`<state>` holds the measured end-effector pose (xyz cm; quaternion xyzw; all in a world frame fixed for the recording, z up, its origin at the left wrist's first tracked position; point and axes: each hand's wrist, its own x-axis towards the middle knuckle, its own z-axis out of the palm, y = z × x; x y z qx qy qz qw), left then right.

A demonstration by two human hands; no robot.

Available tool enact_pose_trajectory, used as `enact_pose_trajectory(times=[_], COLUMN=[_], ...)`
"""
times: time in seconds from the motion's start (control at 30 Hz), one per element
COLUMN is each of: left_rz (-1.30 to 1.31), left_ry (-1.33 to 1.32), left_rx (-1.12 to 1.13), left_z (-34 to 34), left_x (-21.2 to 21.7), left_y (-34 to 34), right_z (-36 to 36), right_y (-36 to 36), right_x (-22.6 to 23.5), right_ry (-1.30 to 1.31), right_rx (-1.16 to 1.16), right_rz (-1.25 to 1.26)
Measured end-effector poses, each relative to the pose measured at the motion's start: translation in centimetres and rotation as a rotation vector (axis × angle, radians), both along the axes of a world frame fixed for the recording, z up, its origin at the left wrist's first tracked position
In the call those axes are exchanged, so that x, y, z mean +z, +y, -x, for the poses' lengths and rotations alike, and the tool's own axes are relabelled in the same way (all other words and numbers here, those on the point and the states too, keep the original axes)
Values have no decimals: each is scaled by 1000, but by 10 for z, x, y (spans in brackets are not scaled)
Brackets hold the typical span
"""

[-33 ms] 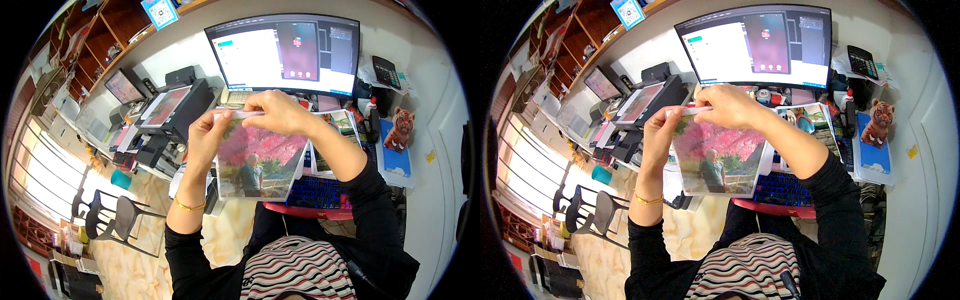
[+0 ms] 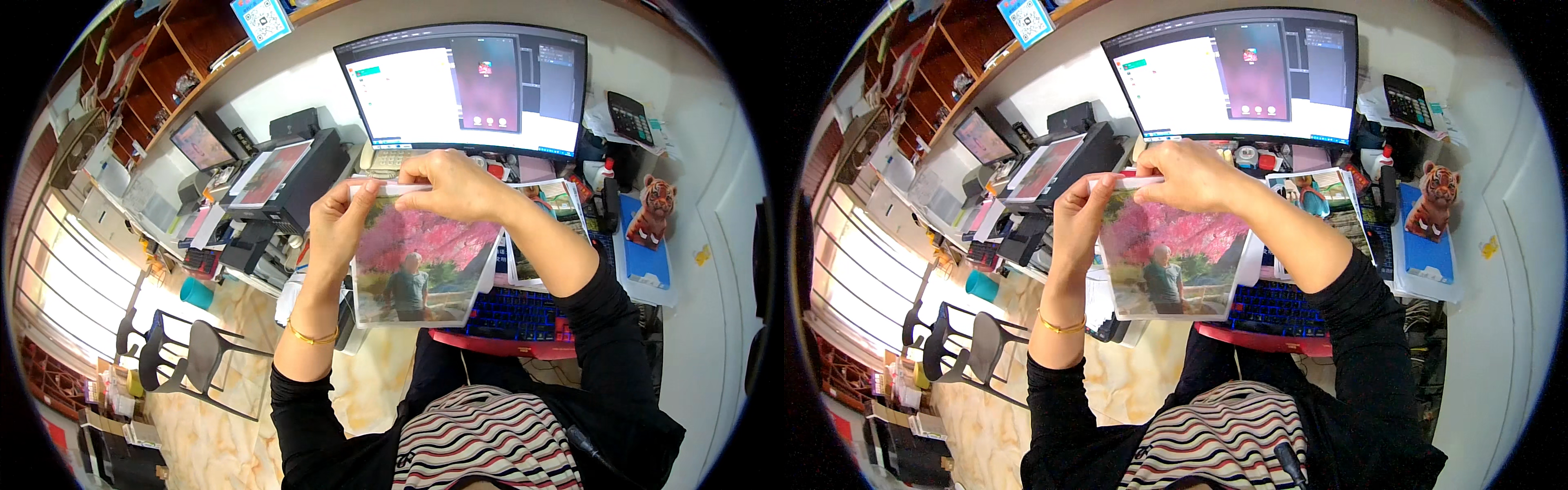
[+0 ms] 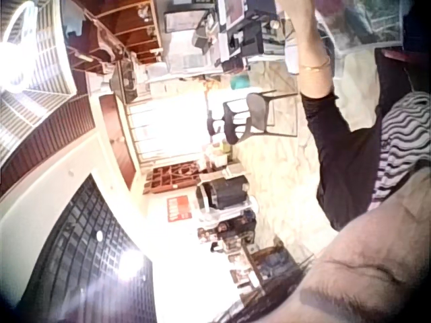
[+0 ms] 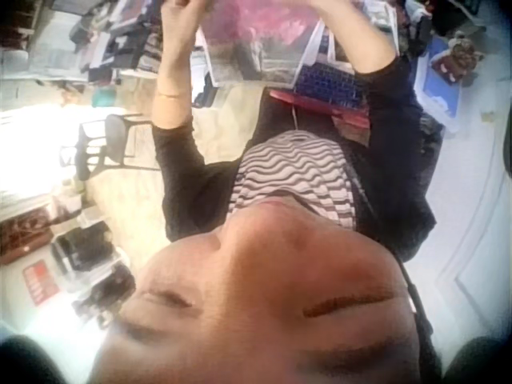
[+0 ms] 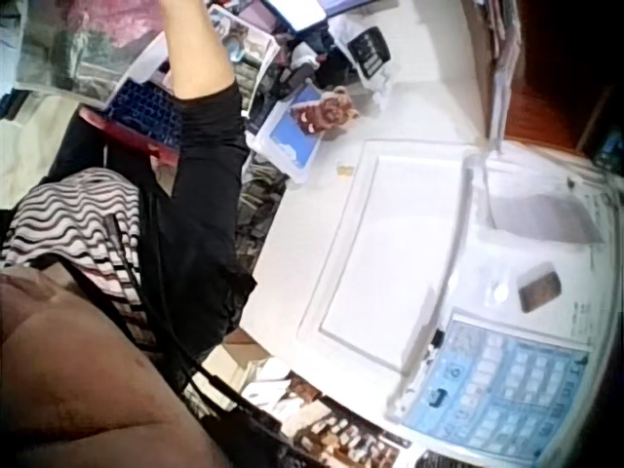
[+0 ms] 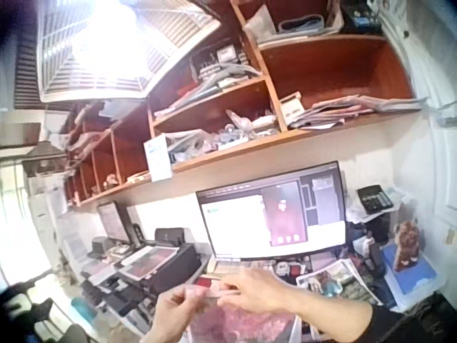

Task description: The person places printed photos into clear plastic laminating pouches at a desk. They smooth each pouch to remove air bubbles and stack the finished laminated photos. The person handles multiple photos and pouches one at a time.

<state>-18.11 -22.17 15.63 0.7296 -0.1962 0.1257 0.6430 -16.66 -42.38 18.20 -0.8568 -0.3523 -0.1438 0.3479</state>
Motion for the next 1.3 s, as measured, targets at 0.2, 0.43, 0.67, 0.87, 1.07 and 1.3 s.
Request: enact_pose_trajectory(times=[0.2,0.43,0.67,0.87,1.07,1.3], left_rz=[-89,-12,221,98,-842,-906], left_ry=[-180,-322,-195,-232,-635,-142], left_rx=[80,280,318,395,210,2], left_z=[5,9,10,0,14,-6], left_x=[-10,3,5,0,54,65], left_y=[-5,17,42,46,17,13], right_z=[3,1,15,3,5,7], right_y=[4,-26,-36,-22,-6,-3], right_x=[6,-10,-22,-56,-51,-60], right_ry=[156,24,547,536,404,364], right_rx=[92,-59,59,100,111,-20], right_rz=[-75,83,-632,-912,-736,-521])
